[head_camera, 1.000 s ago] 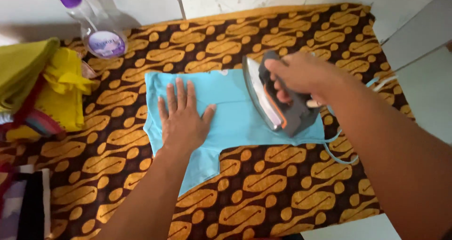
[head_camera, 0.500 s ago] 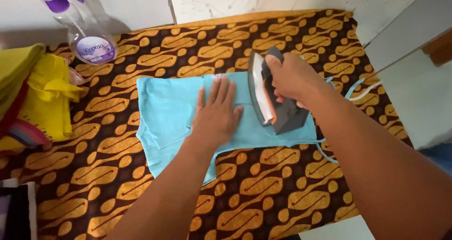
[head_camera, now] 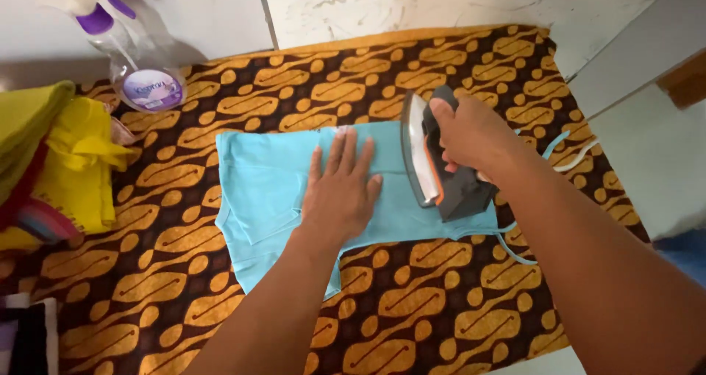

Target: Ironing and folding a light blue garment on an ironing board.

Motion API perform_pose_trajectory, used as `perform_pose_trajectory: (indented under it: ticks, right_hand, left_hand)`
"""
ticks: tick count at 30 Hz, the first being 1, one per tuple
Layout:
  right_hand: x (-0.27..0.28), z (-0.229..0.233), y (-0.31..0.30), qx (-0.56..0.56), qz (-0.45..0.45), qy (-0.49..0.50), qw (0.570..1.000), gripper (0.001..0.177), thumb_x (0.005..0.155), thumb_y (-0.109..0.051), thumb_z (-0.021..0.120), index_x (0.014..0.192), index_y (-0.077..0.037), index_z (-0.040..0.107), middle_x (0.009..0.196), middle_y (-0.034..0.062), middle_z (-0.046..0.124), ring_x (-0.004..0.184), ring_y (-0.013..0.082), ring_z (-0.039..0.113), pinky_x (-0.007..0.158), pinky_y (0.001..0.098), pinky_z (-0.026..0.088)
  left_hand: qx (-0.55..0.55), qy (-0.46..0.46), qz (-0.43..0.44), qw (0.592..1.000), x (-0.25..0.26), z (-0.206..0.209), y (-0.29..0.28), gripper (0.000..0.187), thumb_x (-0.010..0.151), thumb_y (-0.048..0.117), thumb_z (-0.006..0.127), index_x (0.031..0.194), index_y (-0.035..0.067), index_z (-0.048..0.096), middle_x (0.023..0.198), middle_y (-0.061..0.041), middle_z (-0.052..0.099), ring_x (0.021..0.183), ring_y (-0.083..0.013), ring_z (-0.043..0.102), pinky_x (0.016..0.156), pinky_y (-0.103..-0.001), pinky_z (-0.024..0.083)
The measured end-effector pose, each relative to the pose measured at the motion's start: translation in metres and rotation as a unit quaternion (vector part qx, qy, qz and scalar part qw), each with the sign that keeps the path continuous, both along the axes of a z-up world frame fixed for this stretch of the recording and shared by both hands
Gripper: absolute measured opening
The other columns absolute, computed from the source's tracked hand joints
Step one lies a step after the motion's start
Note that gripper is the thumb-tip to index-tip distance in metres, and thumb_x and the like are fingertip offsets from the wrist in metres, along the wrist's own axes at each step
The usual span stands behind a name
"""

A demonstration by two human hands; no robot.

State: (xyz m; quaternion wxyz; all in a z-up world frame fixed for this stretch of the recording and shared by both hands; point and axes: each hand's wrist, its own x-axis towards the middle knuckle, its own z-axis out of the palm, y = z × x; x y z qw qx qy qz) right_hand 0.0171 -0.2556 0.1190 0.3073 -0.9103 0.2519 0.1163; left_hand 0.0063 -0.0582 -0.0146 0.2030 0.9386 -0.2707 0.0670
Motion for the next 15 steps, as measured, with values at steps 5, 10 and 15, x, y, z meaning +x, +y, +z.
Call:
perform_pose_trajectory:
  ticks: [5, 10, 15]
  right_hand:
    - [-0.019, -0.004, -0.008, 0.020, -0.005, 0.010, 1.000, 0.053, 0.108, -0.045, 0.044, 0.113, 0.006, 0.059, 0.079, 0.0137, 0.065, 0.056, 0.0257, 0.063, 0.057, 0.0436, 0.053]
    - [-0.020, 0.008, -0.012, 0.008, -0.040, 0.017, 0.999, 0.050, 0.106, -0.046, 0.044, 0.121, 0.000, 0.054, 0.083, 0.0127, 0.065, 0.057, 0.0250, 0.062, 0.057, 0.0442, 0.052]
    - [-0.007, 0.005, -0.024, -0.013, -0.059, 0.025, 0.998, 0.053, 0.109, -0.048, 0.040, 0.121, 0.000, 0.056, 0.083, 0.0131, 0.064, 0.059, 0.0238, 0.060, 0.056, 0.0446, 0.048]
  left_hand:
    - [0.011, 0.037, -0.007, 0.999, 0.000, 0.009, 0.000, 0.056, 0.105, 0.046, 0.041, 0.158, 0.026, 0.038, 0.167, -0.020, 0.021, 0.156, -0.0339, 0.014, 0.122, -0.059, 0.010]
    - [0.031, 0.048, -0.008, 0.998, -0.001, 0.017, 0.000, 0.059, 0.104, 0.053, 0.040, 0.157, 0.026, 0.037, 0.167, -0.019, 0.020, 0.156, -0.0331, 0.012, 0.122, -0.059, 0.010]
    - [0.039, 0.053, -0.007, 0.998, 0.000, 0.014, 0.001, 0.063, 0.103, 0.058, 0.038, 0.157, 0.026, 0.035, 0.167, -0.018, 0.015, 0.156, -0.0319, 0.007, 0.122, -0.058, 0.006]
